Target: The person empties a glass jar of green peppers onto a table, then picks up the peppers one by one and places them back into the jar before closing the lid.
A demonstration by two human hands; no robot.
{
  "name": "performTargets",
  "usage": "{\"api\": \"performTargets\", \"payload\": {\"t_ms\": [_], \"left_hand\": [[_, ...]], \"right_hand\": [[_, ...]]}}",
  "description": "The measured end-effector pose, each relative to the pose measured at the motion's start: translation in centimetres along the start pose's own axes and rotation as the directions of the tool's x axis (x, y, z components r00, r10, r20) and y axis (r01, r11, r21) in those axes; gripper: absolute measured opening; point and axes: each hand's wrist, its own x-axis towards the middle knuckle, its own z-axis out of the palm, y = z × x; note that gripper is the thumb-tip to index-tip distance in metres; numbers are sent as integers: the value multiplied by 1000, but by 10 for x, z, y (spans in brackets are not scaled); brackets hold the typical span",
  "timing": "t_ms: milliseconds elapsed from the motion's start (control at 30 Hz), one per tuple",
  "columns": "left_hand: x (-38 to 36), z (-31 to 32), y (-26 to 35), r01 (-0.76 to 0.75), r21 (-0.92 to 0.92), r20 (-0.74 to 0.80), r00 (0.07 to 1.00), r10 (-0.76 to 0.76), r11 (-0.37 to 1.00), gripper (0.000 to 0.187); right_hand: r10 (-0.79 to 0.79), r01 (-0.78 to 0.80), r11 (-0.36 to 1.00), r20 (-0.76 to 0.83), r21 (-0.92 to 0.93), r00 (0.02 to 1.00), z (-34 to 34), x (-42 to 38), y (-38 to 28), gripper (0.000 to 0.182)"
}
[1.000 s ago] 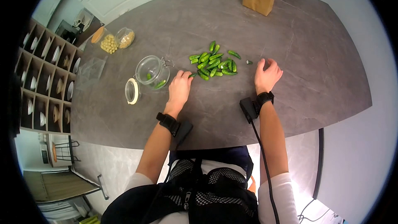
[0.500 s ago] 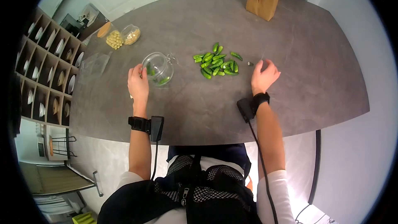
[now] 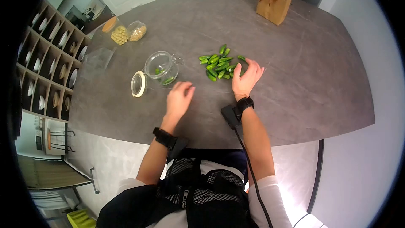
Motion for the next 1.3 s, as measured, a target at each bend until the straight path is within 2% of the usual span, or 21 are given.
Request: {"api": "performTargets", "payload": {"t_ms": [100,200,333,433,533,633,733,800,867,933,967,1067,1133,1267,1300], "left_hand": [[7,28,16,-96,-13,31,995,96,995,21],[23,43,28,-268,-13,47,962,268,963,24],[33,51,27,-258,207,296,936,190,944,25],[30,52,21,-289,249,261,939,223,924,21],[20,39,18,-216,117,193,962,191,969,24],[23,7,13,-197,128,-144,966,214,972,24],[41,-40,7,-81,194,-359,922,147,978,24],[52,-60,-4,54,237,-393,919,45,970,25],[57,-65,-19,45,274,-435,897,82,961,24],[53,-70,-26,81,217,-437,899,23,973,21],[50,-71,-27,98,189,-432,902,-7,977,20],[32,-52,-18,25,9,-310,950,-21,1000,15],[21,-29,-3,-86,54,-198,976,95,995,11],[15,23,19,-157,-8,-32,987,157,988,11],[17,30,24,-170,13,18,985,169,985,17]], "right_hand": [[1,-1,1000,6,-16,1000,-1,0,0,32],[-16,16,1000,6,-22,1000,1,0,1,32],[2,-2,1000,16,-25,1000,1,1,0,31],[11,-10,1000,13,-29,1000,1,0,0,31],[21,-21,999,0,-31,1000,2,0,3,31],[46,-46,999,1,-28,999,2,1,3,31],[65,-64,998,25,-24,998,-1,0,0,31],[67,-66,997,34,-26,997,0,1,2,31],[66,-65,997,18,-37,998,1,0,1,31],[71,-70,996,8,-46,997,2,1,1,31],[78,-77,996,11,-49,997,2,1,2,32],[88,-87,995,20,-49,996,0,0,2,32],[89,-88,995,19,-38,996,1,0,1,32],[118,-117,993,3,-24,993,0,0,3,32],[129,-129,991,1,-22,992,0,1,3,32]]}}
